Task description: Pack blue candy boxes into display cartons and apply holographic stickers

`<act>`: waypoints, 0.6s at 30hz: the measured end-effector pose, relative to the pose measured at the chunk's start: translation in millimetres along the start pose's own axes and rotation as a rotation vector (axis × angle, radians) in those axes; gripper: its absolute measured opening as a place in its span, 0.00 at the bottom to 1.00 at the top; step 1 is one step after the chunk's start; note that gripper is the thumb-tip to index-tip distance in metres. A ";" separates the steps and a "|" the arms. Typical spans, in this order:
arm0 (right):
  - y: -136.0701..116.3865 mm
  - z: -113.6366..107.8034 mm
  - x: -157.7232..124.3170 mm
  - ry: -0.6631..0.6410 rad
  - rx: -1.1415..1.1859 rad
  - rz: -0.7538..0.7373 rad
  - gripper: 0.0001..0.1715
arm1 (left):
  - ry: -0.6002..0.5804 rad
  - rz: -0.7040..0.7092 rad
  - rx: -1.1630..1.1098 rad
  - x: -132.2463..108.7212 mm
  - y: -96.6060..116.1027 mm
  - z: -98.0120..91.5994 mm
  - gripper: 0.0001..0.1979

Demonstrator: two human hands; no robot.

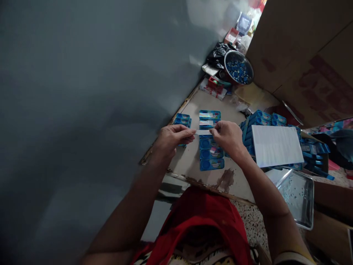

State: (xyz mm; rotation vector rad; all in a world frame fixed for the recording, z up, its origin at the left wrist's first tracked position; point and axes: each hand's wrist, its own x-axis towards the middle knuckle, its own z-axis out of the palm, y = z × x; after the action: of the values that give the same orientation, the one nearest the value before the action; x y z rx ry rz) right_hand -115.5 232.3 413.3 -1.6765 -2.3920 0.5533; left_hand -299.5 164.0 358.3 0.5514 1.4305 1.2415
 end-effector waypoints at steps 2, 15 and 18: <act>-0.3 2.4 0.7 -0.011 -0.013 0.019 0.11 | -0.020 -0.009 -0.015 2.3 -3.5 -1.5 0.19; 18.7 -2.5 9.9 -0.025 0.594 0.201 0.29 | 0.252 0.049 0.022 0.8 -47.6 8.0 0.28; 5.5 -13.9 4.4 0.028 0.773 0.192 0.37 | 0.324 0.307 0.130 -31.1 -23.1 9.6 0.21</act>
State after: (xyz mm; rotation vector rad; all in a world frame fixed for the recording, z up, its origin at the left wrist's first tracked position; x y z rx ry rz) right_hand -107.5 240.9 423.6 -1.5091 -1.6478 1.2660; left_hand -275.1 133.0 352.4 0.7018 1.7540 1.5406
